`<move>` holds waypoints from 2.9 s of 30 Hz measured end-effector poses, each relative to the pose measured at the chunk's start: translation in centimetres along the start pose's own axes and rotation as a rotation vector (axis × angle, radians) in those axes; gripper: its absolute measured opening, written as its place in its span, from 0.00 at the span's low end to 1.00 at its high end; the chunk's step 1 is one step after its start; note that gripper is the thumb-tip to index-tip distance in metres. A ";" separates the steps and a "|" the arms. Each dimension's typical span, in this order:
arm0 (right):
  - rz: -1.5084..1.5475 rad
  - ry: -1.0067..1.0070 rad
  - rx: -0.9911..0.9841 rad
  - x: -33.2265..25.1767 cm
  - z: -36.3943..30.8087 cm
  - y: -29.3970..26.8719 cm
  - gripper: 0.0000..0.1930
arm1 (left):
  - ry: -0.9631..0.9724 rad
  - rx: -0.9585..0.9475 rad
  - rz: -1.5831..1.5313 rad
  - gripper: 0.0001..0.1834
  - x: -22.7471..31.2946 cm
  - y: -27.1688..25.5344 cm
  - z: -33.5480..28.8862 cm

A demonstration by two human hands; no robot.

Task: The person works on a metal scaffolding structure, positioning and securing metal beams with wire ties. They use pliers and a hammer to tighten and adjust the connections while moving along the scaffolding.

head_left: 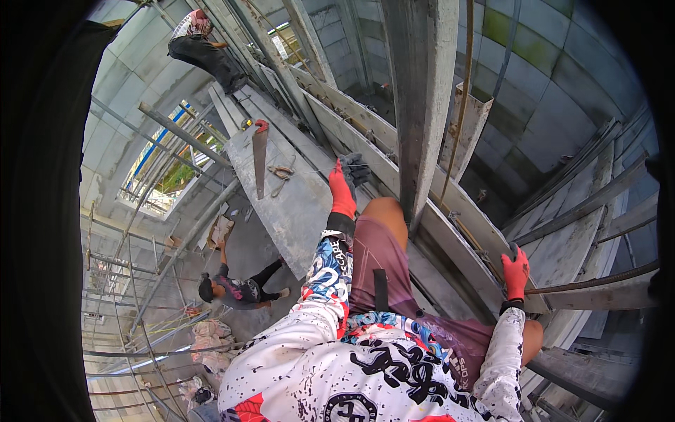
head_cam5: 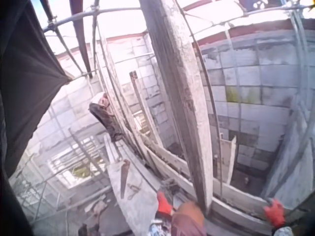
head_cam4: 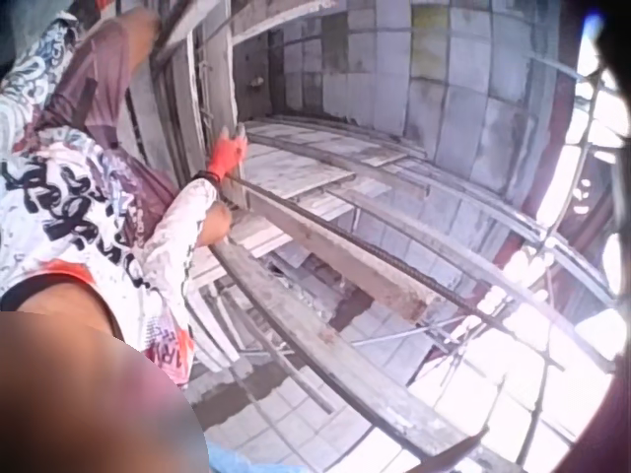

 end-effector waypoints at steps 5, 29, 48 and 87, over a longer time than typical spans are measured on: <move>-0.012 0.028 -0.011 -0.4 0.5 0.6 0.29 | -0.116 0.478 0.216 0.26 -3.4 -9.6 -3.7; -0.332 0.197 -0.068 -0.2 0.6 1.8 0.43 | 0.331 -1.442 0.873 0.20 -10.7 11.3 -22.5; -0.267 0.172 -0.007 1.9 1.2 3.0 0.38 | 0.083 -1.286 0.991 0.23 -14.6 10.8 -22.4; -0.241 0.176 -0.060 0.5 0.6 2.3 0.39 | 0.055 -1.361 1.057 0.26 -14.9 10.3 -22.7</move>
Point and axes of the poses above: each hand's wrist, its own z-axis towards the middle knuckle, its own y-axis out of the palm, x = y × z, the point moved 3 cm from there along z, towards the middle knuckle, and after that the axes turned 12 degrees about y, right-handed, at the moved point
